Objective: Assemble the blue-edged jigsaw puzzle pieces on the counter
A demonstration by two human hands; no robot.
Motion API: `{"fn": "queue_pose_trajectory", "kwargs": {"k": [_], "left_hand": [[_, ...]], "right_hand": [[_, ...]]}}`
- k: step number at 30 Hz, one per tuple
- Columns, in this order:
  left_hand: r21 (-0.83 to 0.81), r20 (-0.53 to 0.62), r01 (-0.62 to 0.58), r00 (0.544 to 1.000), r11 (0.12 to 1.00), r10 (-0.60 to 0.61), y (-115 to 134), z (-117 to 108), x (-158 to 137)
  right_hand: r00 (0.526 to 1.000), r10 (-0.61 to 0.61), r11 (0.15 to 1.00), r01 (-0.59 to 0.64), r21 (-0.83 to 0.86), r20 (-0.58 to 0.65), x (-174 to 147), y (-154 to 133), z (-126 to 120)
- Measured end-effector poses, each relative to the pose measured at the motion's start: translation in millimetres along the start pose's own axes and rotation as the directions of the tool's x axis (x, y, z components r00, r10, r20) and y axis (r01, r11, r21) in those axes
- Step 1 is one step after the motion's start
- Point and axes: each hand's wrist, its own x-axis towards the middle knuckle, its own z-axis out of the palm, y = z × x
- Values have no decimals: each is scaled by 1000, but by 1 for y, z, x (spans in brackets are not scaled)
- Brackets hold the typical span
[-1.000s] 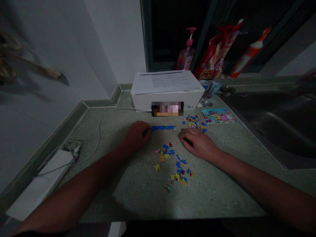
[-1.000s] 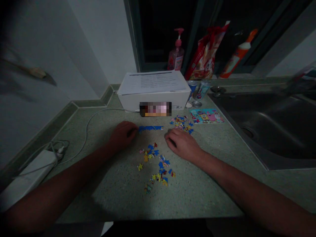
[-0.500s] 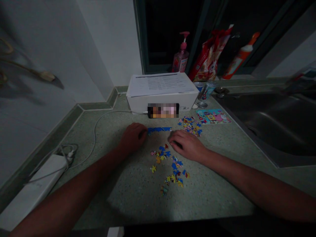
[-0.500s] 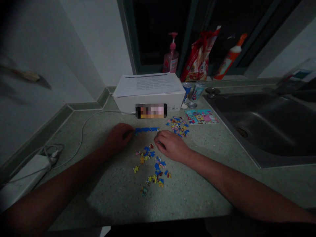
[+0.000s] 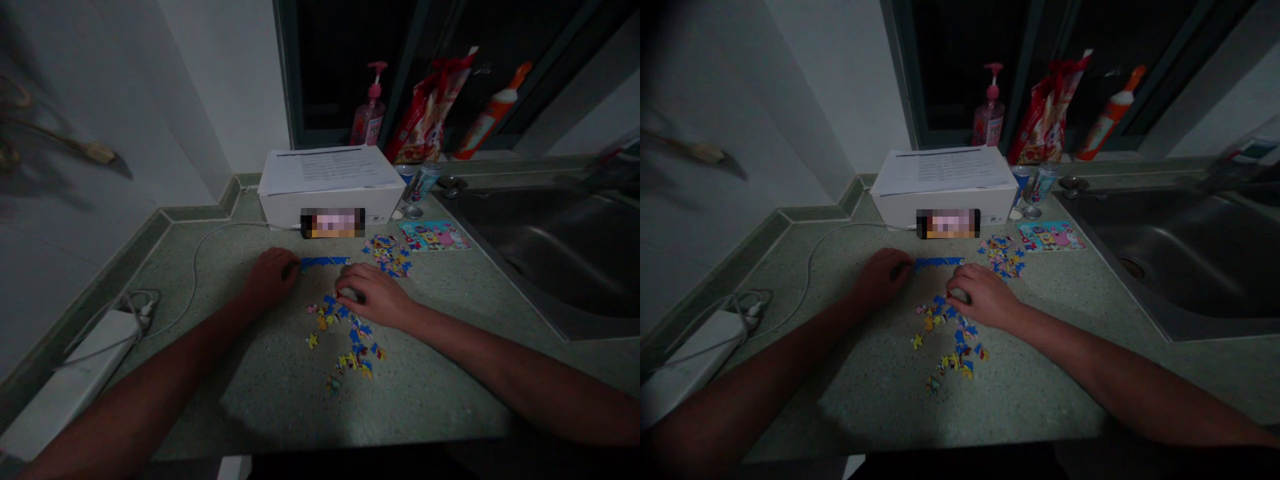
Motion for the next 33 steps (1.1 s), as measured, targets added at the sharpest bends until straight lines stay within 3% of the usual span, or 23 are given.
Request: {"fn": "queue_pose_trajectory", "kwargs": {"k": [19,33], "left_hand": [[-5,21,22,1000,1000,-22,2,-1,0],[12,23,30,999,999,-30,3,-3,1]], "right_hand": [[994,39,999,-37,13,-104,-8,8,-4],[995,51,999,-51,3,-83,-7,8,-5]]}}
